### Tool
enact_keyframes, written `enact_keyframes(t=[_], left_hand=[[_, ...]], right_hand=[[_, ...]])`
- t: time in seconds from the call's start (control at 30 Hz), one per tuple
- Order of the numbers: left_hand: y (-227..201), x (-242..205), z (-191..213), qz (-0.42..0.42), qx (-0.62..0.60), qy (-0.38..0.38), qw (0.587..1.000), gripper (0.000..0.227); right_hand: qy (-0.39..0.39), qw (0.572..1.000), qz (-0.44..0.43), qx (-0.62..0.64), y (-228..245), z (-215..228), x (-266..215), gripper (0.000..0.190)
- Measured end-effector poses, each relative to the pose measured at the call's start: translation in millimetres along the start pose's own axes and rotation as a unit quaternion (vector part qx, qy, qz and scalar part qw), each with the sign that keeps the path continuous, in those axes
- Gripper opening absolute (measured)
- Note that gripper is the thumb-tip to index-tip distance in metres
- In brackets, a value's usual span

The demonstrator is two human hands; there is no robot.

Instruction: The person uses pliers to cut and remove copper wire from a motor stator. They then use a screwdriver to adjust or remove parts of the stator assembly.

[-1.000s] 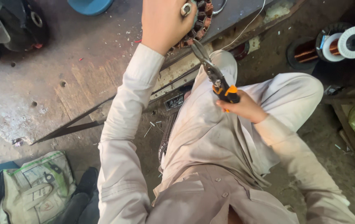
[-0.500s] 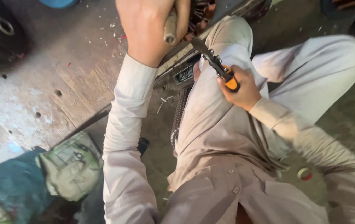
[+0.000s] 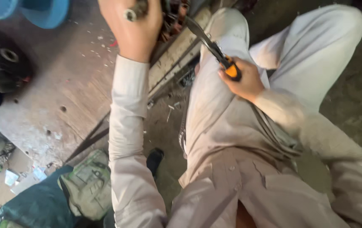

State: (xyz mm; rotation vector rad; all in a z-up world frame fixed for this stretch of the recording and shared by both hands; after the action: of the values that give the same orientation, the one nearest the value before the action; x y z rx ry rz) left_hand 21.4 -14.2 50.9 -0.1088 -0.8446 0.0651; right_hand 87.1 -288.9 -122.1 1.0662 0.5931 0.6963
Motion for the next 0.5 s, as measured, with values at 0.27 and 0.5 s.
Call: enact_keyframes(t=[0.27, 0.5], left_hand=[[16.4, -7.0, -16.0, -0.011, 0.000, -0.015, 1.000, 0.023], [18.7, -7.7, -22.9, -0.015, 0.032, 0.014, 0.999, 0.027]], right_hand=[[0.141, 0.954, -0.254, 0.075, 17.1, 19.9, -4.7, 0.028], [0.193, 0.964, -0.185, 0.004, 54.8, 53.5, 7.6, 0.030]])
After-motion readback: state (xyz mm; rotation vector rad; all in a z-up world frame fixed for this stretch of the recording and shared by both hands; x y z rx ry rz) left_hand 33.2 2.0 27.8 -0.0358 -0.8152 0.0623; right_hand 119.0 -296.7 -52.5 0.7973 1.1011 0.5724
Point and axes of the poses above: each hand's wrist, its own x-axis towards the middle knuckle, its own z-axis out of the back of the hand, y = z × x, the point moved 4 cm from there along x, towards the middle knuckle, and after that the axes turned 15 degrees about -z, right-handed, at the moved point
